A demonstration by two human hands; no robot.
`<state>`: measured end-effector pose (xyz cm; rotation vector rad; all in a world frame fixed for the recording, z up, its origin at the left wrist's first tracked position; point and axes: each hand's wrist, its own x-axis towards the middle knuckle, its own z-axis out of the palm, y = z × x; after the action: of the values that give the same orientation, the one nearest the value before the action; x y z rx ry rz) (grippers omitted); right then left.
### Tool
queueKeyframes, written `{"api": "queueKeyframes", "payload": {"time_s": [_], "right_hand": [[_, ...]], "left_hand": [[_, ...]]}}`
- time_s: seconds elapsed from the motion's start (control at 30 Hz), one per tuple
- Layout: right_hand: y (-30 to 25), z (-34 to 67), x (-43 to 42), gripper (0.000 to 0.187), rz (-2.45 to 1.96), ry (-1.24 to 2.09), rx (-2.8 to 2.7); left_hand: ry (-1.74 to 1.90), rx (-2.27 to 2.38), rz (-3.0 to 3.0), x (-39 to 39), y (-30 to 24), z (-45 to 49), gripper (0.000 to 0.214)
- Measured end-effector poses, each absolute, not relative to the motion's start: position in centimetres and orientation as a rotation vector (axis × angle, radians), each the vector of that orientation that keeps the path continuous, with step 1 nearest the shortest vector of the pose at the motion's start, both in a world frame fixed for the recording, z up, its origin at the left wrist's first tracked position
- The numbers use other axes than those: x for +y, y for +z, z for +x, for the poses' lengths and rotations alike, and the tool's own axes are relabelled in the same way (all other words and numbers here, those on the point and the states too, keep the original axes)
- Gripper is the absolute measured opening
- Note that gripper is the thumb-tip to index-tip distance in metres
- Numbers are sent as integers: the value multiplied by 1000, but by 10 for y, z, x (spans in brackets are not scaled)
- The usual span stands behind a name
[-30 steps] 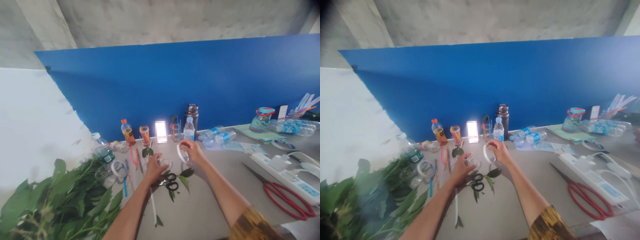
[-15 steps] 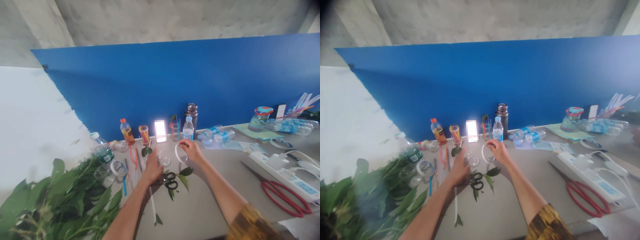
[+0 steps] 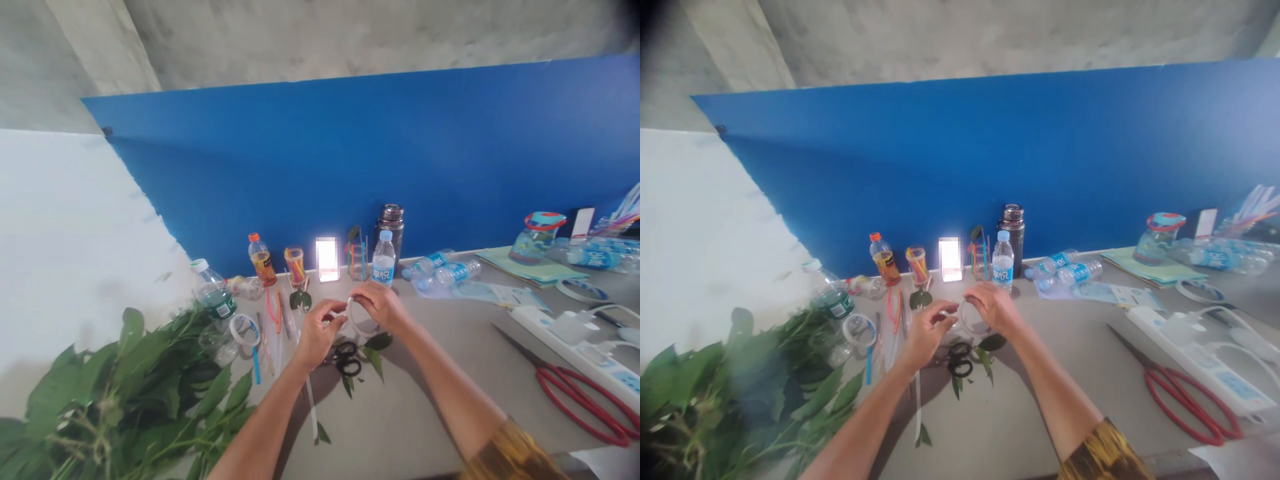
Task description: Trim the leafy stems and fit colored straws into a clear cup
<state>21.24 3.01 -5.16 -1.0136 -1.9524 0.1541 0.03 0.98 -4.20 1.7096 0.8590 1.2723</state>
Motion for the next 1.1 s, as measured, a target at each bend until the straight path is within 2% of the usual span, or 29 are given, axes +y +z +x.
{"api": "queueKeyframes", "payload": {"time_s": [0.17,0.53,0.73,1.1], "right_hand": [[-53,212,31,22,-1050,187,-1968],[-60,250,44,20,-1333,334,-2010],[-70,268,50,37,-1454,531,-1965],[-93,276,58,20,-1702,425,-2070]], "left_hand": [[1273,934,1735,10,-40,0,1],[1332,921,1791,4,-41,0,8],[1305,944,1797,4,-47,2,7],[1227,1046,1807,3,-53,9,11]]}}
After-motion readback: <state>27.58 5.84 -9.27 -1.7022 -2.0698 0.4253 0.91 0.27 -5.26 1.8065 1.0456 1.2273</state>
